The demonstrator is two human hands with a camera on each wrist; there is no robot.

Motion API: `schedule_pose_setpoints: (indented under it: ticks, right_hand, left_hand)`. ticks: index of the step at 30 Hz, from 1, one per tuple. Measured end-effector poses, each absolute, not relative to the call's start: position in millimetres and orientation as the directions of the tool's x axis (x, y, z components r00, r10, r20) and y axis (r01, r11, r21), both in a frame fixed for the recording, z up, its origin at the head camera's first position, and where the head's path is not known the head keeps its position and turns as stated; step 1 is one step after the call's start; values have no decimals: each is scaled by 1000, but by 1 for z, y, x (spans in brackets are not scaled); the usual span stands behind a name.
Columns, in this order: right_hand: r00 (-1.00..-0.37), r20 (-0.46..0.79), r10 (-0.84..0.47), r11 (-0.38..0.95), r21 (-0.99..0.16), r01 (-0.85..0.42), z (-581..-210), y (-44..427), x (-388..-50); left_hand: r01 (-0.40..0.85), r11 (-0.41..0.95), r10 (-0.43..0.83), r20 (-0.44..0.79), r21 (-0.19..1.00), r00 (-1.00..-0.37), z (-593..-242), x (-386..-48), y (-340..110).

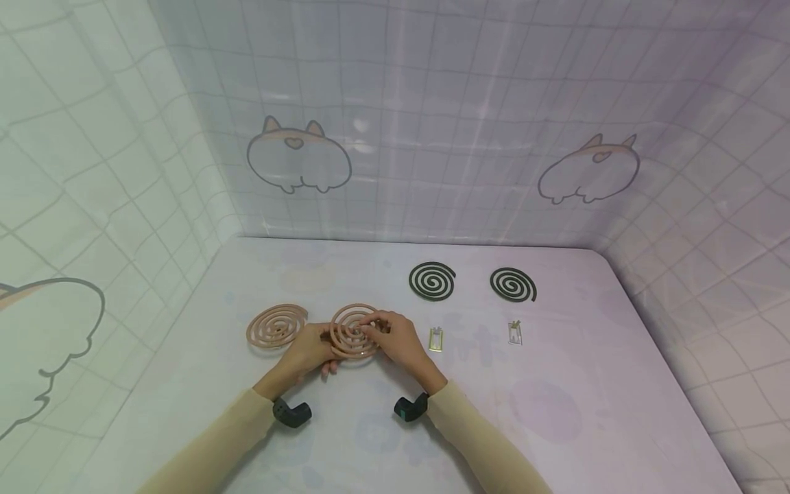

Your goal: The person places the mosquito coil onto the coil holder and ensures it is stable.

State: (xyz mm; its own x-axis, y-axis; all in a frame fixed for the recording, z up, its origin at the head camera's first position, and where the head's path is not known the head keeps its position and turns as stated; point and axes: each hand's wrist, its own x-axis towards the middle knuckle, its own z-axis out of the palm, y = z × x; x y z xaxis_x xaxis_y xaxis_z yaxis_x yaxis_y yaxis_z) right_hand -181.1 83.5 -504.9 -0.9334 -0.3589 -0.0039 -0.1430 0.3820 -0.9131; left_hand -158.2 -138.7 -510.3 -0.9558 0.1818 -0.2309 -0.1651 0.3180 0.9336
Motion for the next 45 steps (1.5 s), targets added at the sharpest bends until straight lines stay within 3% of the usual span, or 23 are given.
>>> schedule_pose_setpoints:
  ticks: [15,45]
  right_hand:
    - [-934,36,-355,357,-918,-171,-507,78,-184]
    - [-943,11,-332,399,-905,-151,-506,80,-181]
  left_hand:
    - [-146,361,160,-215,921,-963,-512,-158,-138]
    - [-171,297,167,-227,940,-960,-512,-156,-137]
